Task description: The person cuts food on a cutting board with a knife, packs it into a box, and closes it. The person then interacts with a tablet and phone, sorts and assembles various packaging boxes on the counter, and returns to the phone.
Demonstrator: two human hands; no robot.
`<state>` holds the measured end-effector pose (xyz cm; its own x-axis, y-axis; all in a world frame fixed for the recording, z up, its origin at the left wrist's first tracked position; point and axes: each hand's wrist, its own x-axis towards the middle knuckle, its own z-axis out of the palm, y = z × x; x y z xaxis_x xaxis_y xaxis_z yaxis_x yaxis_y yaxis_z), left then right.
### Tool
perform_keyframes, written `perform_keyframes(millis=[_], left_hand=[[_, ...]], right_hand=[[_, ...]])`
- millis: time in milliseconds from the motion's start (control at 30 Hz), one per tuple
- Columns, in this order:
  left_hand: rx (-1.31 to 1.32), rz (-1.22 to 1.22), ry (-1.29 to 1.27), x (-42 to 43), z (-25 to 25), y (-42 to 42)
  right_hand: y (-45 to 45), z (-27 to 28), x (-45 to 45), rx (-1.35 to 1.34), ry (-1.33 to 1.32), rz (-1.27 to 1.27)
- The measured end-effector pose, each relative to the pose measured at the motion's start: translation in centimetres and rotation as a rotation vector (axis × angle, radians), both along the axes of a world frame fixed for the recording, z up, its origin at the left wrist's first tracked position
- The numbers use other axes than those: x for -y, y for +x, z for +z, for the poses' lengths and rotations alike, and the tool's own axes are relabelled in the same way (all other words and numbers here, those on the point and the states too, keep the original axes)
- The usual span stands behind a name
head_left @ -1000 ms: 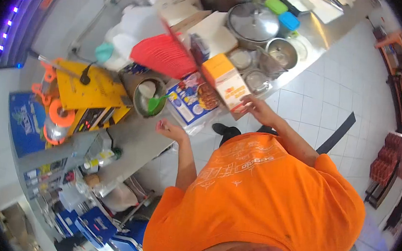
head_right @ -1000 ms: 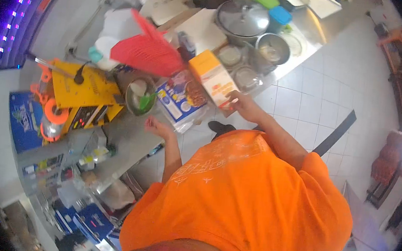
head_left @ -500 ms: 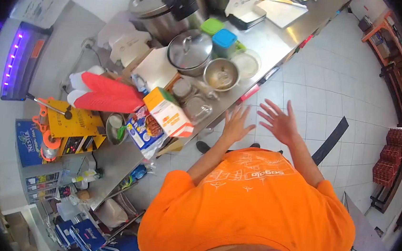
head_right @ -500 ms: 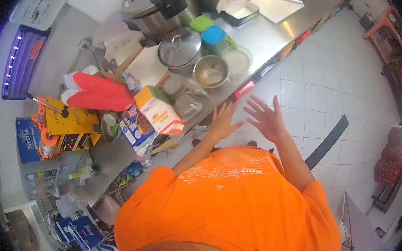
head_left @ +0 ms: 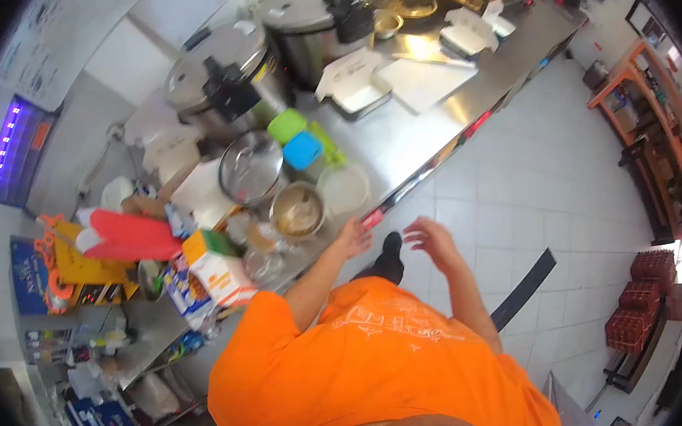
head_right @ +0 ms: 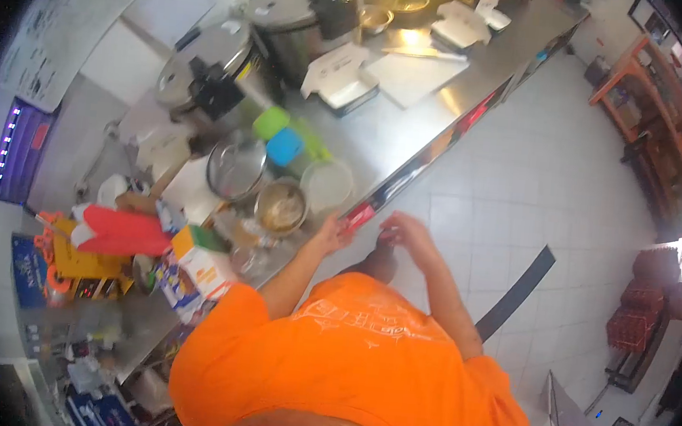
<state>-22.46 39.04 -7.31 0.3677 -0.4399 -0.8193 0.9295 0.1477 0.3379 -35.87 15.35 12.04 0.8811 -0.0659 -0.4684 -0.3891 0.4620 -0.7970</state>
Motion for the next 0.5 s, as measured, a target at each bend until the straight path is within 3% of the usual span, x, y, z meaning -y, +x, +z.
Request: perform_keyframes(millis=[133,200,300,367,433,500], left_hand=[[0.083,-0.155,-0.106,8.5,6.0,3.1],[0.077,0.020,-0.071,12.0,5.5,7.3],[0.094,0.255,-0.067,16.9,1.1,16.4],[0.267,0.377,0.219,21.0,3.0,22.1],[0.222,0.356,0.344,23.9,1.6,28.3],[0.355,0.335,0.308,28.8,4.9,31.3]], right_hand=[[4.9,-1.1,8.3,-0.020,-0.444,0.165],[5.1,-1.0,13.2,-0.107,-0.567,0.141],[5.2,0.4,21.5,-0.178,-0.729,-0.018],[4.6,-0.3,26.7,-0.176,-0.660,-0.281],[2.9,-2.6,31.0,-0.203,-0.606,-0.460],[1.6,-5.4,34.7,-0.242,-0.579,-0.568]])
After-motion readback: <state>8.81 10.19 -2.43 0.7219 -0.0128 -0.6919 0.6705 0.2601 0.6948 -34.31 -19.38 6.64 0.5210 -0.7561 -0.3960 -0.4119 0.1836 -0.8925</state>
